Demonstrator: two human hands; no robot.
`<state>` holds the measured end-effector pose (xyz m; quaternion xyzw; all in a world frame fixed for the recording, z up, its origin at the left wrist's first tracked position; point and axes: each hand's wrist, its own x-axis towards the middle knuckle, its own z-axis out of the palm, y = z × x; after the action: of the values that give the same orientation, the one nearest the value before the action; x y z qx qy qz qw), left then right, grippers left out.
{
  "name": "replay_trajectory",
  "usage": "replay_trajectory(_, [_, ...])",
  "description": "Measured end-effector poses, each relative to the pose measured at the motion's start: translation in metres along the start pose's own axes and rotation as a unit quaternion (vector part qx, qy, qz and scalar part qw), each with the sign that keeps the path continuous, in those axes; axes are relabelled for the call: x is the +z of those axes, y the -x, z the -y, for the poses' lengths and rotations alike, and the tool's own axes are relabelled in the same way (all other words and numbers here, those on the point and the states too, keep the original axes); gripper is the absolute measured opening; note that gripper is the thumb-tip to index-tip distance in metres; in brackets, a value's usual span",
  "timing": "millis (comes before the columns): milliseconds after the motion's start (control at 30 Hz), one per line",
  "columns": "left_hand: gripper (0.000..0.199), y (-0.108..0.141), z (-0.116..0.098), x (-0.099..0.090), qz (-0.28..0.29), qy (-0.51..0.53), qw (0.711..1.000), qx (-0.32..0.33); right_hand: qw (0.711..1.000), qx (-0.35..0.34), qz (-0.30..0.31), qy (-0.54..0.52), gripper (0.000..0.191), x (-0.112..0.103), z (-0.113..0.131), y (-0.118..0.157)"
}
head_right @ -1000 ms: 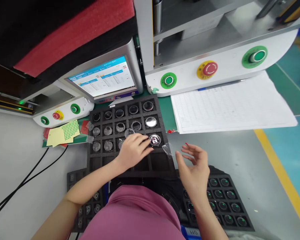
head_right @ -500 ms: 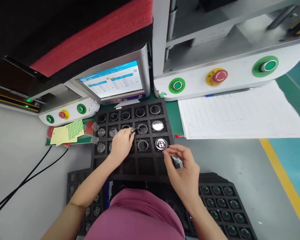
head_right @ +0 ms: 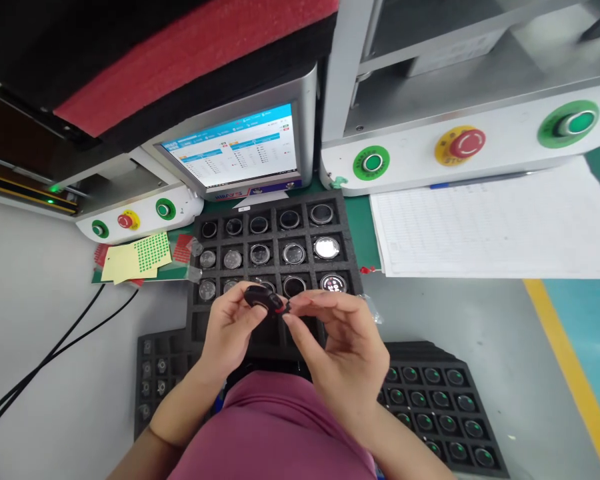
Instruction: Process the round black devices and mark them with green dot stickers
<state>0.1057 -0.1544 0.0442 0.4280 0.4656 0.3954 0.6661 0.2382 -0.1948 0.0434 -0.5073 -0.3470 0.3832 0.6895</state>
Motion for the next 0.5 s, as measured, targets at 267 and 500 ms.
replay_trajectory(267, [0.026, 0.009, -0.007, -0.001, 0.023, -0.056, 0.997, 0.051, 0.998, -0.037, -0.028, 0.045, 0.030, 0.002, 0.005, 0.014])
replay_trajectory(500, [0.017, 0.011, -0.011, -0.003, 0.050, -0.091, 0.992, 0.073, 0.996, -0.035, 0.075, 0.023, 0.024, -0.009, 0.011, 0.001])
